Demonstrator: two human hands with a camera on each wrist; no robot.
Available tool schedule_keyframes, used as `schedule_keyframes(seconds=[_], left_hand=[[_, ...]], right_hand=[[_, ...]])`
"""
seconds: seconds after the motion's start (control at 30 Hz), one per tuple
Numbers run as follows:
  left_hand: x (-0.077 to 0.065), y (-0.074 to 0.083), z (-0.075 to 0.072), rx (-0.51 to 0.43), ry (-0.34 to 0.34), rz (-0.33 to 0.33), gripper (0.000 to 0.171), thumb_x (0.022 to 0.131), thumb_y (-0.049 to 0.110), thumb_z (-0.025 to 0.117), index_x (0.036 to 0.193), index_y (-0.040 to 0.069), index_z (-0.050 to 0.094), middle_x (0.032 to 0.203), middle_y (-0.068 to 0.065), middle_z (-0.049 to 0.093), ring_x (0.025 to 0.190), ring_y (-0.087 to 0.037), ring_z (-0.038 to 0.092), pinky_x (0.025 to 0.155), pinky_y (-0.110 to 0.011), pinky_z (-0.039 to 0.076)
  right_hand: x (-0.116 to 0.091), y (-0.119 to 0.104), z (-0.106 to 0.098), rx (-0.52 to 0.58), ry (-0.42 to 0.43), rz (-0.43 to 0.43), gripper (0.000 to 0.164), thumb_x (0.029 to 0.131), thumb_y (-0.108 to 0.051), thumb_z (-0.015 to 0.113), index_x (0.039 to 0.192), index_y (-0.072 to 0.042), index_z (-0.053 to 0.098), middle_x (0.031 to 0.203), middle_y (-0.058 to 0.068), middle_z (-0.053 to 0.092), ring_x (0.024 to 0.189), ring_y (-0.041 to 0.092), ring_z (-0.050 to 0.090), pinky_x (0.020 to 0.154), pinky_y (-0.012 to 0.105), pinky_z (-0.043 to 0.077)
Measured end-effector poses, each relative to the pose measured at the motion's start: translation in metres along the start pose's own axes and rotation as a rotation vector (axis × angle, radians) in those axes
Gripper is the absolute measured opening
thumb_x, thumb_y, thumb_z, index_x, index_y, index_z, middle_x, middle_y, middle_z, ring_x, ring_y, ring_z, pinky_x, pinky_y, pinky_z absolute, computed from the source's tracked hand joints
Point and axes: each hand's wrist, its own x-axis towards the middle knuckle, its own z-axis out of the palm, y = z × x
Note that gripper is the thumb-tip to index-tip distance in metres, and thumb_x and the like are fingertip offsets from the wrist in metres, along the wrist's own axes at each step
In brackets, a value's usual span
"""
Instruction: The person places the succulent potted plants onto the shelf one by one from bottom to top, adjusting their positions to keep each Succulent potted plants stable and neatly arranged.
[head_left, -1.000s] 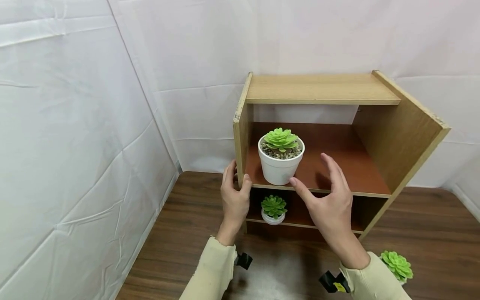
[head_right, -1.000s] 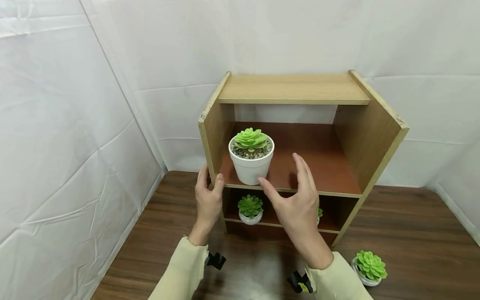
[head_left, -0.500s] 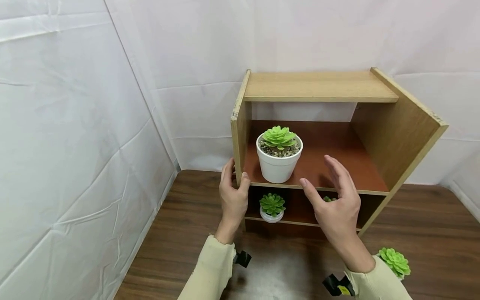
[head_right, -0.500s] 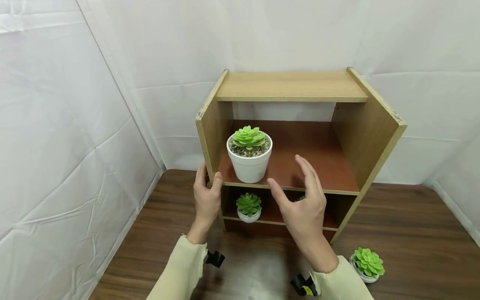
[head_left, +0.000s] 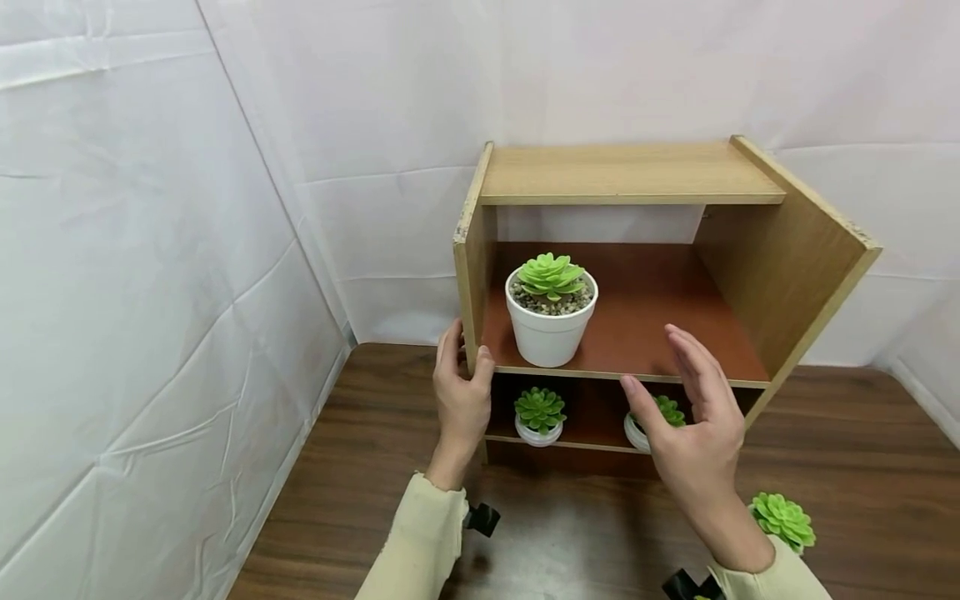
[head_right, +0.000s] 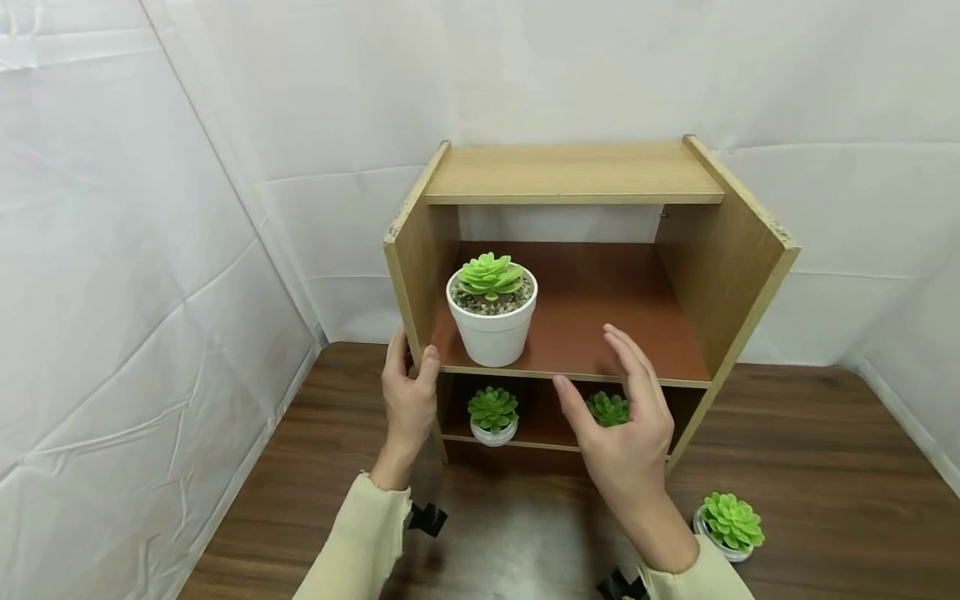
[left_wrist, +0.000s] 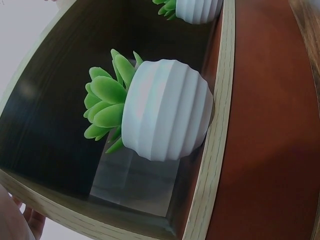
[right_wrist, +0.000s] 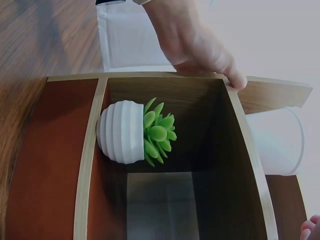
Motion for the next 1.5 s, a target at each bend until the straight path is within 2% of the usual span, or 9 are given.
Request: schedule_keyframes(seconds=[0.13, 0.2, 0.37, 0.47, 0.57, 0.8, 1.03, 1.27, 1.5], left_hand=[[0.000, 0.000, 0.000, -0.014, -0.005, -0.010, 0.046, 0.087, -0.009, 0.054, 0.133, -0.013, 0.050, 0.117, -0.025, 0.056, 0.093, -0.039, 0.055, 0.077, -0.050, 0.047], [-0.001, -0.011, 0.002, -0.007, -0.002, -0.005, 0.047, 0.088, -0.005, 0.054, 0.135, -0.010, 0.051, 0.118, -0.021, 0.056, 0.094, -0.036, 0.056, 0.078, -0.047, 0.048], [-0.001, -0.013, 0.002, -0.008, 0.001, 0.003, 0.047, 0.088, -0.005, 0.055, 0.135, -0.010, 0.051, 0.120, -0.021, 0.056, 0.093, -0.036, 0.056, 0.076, -0.047, 0.048], [-0.001, -0.001, 0.000, -0.019, -0.009, -0.016, 0.047, 0.089, -0.008, 0.054, 0.135, -0.013, 0.049, 0.120, -0.026, 0.055, 0.091, -0.041, 0.055, 0.074, -0.053, 0.047], [-0.001, -0.001, -0.001, -0.014, -0.017, -0.027, 0.047, 0.090, -0.008, 0.053, 0.136, -0.012, 0.048, 0.121, -0.026, 0.054, 0.091, -0.040, 0.054, 0.073, -0.051, 0.048], [-0.001, -0.001, -0.003, -0.010, -0.023, -0.036, 0.047, 0.091, -0.007, 0.053, 0.137, -0.011, 0.048, 0.123, -0.024, 0.055, 0.091, -0.035, 0.056, 0.073, -0.035, 0.048], [-0.002, 0.000, -0.002, -0.006, -0.032, -0.029, 0.046, 0.091, -0.006, 0.053, 0.137, -0.012, 0.048, 0.121, -0.025, 0.055, 0.091, -0.039, 0.055, 0.072, -0.042, 0.048], [-0.003, 0.000, -0.001, -0.010, -0.024, -0.033, 0.046, 0.090, -0.008, 0.053, 0.136, -0.011, 0.050, 0.122, -0.024, 0.055, 0.092, -0.036, 0.056, 0.074, -0.033, 0.048], [-0.001, 0.001, -0.002, -0.007, -0.023, -0.018, 0.046, 0.089, -0.009, 0.054, 0.135, -0.012, 0.050, 0.122, -0.025, 0.055, 0.093, -0.036, 0.056, 0.075, -0.034, 0.049]], right_hand=[[-0.002, 0.001, -0.005, -0.010, -0.011, 0.005, 0.051, 0.078, 0.011, 0.074, 0.125, 0.018, 0.055, 0.127, 0.034, 0.052, 0.124, 0.033, 0.052, 0.103, 0.035, 0.038], [-0.003, 0.002, -0.006, -0.009, -0.007, 0.003, 0.051, 0.078, 0.011, 0.074, 0.124, 0.018, 0.055, 0.126, 0.035, 0.052, 0.123, 0.033, 0.052, 0.103, 0.036, 0.038], [-0.006, 0.002, -0.010, -0.019, 0.004, 0.008, 0.050, 0.079, 0.009, 0.075, 0.124, 0.018, 0.056, 0.126, 0.034, 0.053, 0.123, 0.032, 0.052, 0.103, 0.035, 0.038], [-0.008, 0.003, -0.014, -0.028, 0.008, 0.022, 0.050, 0.078, 0.011, 0.074, 0.124, 0.018, 0.055, 0.126, 0.034, 0.053, 0.123, 0.032, 0.052, 0.103, 0.035, 0.038], [-0.009, 0.004, -0.016, -0.032, 0.018, 0.027, 0.050, 0.079, 0.011, 0.074, 0.124, 0.018, 0.055, 0.126, 0.034, 0.053, 0.122, 0.033, 0.052, 0.104, 0.036, 0.037], [-0.013, 0.006, -0.021, -0.047, 0.066, 0.040, 0.048, 0.079, 0.010, 0.074, 0.123, 0.017, 0.057, 0.123, 0.033, 0.055, 0.120, 0.032, 0.054, 0.103, 0.035, 0.038], [-0.017, 0.006, -0.031, -0.080, 0.113, 0.063, 0.048, 0.079, 0.009, 0.074, 0.124, 0.015, 0.058, 0.122, 0.031, 0.057, 0.121, 0.030, 0.054, 0.102, 0.033, 0.039], [-0.020, 0.006, -0.041, -0.112, 0.126, 0.097, 0.049, 0.078, 0.010, 0.074, 0.125, 0.014, 0.058, 0.123, 0.030, 0.057, 0.123, 0.028, 0.054, 0.102, 0.032, 0.039], [-0.020, 0.009, -0.048, -0.143, 0.161, 0.141, 0.049, 0.078, 0.009, 0.075, 0.124, 0.012, 0.060, 0.123, 0.026, 0.059, 0.120, 0.024, 0.056, 0.101, 0.030, 0.039]])
